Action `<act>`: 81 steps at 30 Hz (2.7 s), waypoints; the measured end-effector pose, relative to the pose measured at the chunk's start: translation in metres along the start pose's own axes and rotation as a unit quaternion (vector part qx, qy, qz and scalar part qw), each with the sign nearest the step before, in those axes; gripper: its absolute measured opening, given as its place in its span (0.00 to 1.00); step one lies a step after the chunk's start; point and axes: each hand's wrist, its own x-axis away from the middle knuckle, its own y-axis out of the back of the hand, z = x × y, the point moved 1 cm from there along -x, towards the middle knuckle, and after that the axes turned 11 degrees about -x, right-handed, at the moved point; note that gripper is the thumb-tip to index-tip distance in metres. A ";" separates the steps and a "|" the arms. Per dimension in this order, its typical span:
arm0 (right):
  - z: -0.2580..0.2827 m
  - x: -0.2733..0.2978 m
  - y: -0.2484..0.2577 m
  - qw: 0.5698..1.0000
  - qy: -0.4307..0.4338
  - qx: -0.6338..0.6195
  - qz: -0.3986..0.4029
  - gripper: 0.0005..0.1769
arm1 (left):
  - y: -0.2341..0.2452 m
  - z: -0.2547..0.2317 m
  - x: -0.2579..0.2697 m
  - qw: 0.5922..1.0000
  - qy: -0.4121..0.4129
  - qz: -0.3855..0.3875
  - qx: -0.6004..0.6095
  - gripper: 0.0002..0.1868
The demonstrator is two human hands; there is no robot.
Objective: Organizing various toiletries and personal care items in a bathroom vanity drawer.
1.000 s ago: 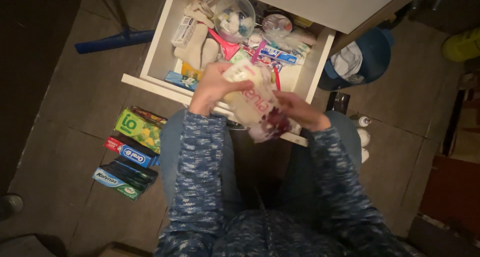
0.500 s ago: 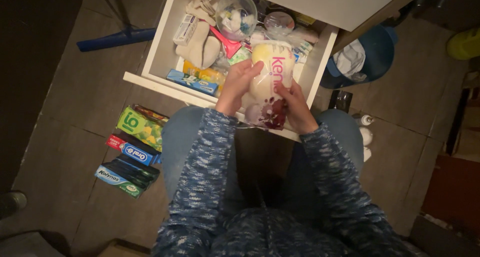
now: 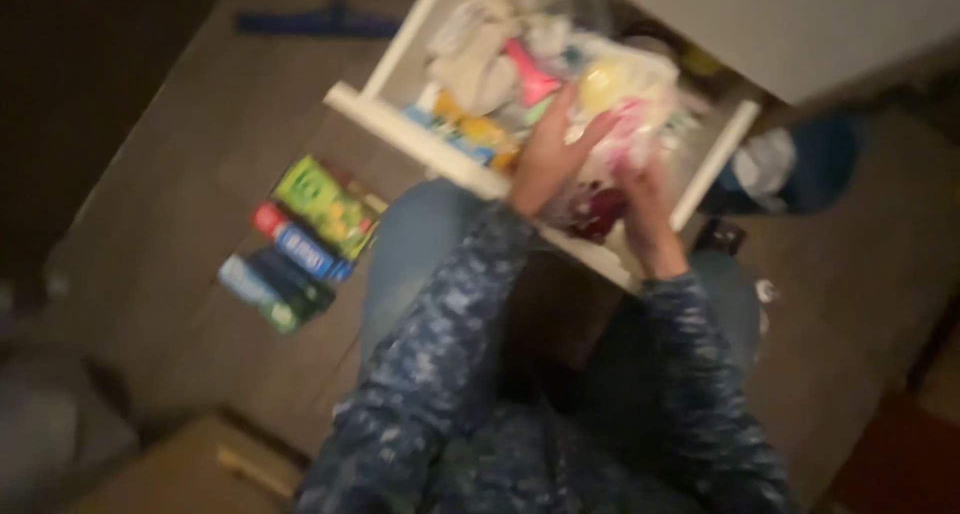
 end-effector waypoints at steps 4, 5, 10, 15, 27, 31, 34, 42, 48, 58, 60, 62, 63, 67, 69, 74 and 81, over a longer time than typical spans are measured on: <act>0.062 -0.008 -0.095 0.990 0.050 -0.003 0.128 0.46 | 0.059 -0.031 -0.010 0.965 0.107 -0.086 0.225 0.22; 0.080 -0.007 -0.121 0.978 0.070 -0.018 0.194 0.48 | 0.078 -0.045 -0.012 0.920 0.143 -0.098 0.352 0.21; 0.119 0.012 -0.142 0.966 0.077 0.051 0.241 0.53 | 0.247 0.001 0.020 0.915 0.041 -0.285 0.282 0.12; 0.114 0.010 -0.116 0.959 0.137 0.088 0.233 0.42 | 0.390 0.083 0.128 0.868 0.103 -0.427 0.231 0.14; 0.106 0.009 -0.081 0.958 0.155 0.143 0.197 0.28 | 0.325 0.337 0.214 0.838 0.241 -0.456 0.177 0.19; 0.112 0.025 -0.067 0.973 0.129 0.103 0.163 0.35 | 0.301 0.372 0.210 0.829 0.332 -0.448 0.046 0.27; 0.118 0.035 -0.085 0.977 0.116 0.105 0.147 0.38 | 0.297 0.380 0.213 0.810 0.377 -0.445 -0.055 0.31; 0.106 0.026 -0.096 0.989 0.074 0.088 0.096 0.40 | 0.286 0.356 0.212 0.782 0.421 -0.412 -0.204 0.32; 0.099 0.020 -0.082 0.986 0.077 0.044 0.138 0.41 | 0.280 0.351 0.204 0.718 0.463 -0.394 -0.338 0.32; 0.068 -0.043 -0.074 0.963 0.027 0.239 0.124 0.24 | 0.290 0.165 0.100 0.824 0.199 -0.458 -0.268 0.20; 0.039 -0.075 -0.068 0.942 0.001 0.305 0.142 0.16 | 0.274 0.081 0.065 0.870 0.154 -0.448 -0.137 0.15; -0.001 -0.111 -0.066 0.885 -0.073 0.389 0.244 0.11 | 0.251 -0.003 0.038 0.920 0.069 -0.384 -0.028 0.12; -0.019 -0.120 -0.079 0.887 -0.069 0.388 0.239 0.11 | 0.236 -0.029 0.028 0.923 0.065 -0.379 -0.026 0.12; -0.071 -0.137 -0.134 0.761 0.037 0.504 0.407 0.29 | 0.200 -0.109 0.002 0.930 0.012 -0.337 0.146 0.12; -0.098 -0.138 -0.136 0.700 0.109 0.558 0.432 0.36 | 0.196 -0.127 -0.001 0.926 0.011 -0.333 0.175 0.11; -0.154 -0.152 -0.102 0.546 0.306 0.640 0.446 0.26 | 0.210 -0.124 0.006 0.903 -0.004 -0.386 0.191 0.13; -0.134 -0.141 -0.126 0.524 0.317 0.654 0.443 0.20 | 0.216 -0.123 0.016 0.899 0.024 -0.395 0.188 0.16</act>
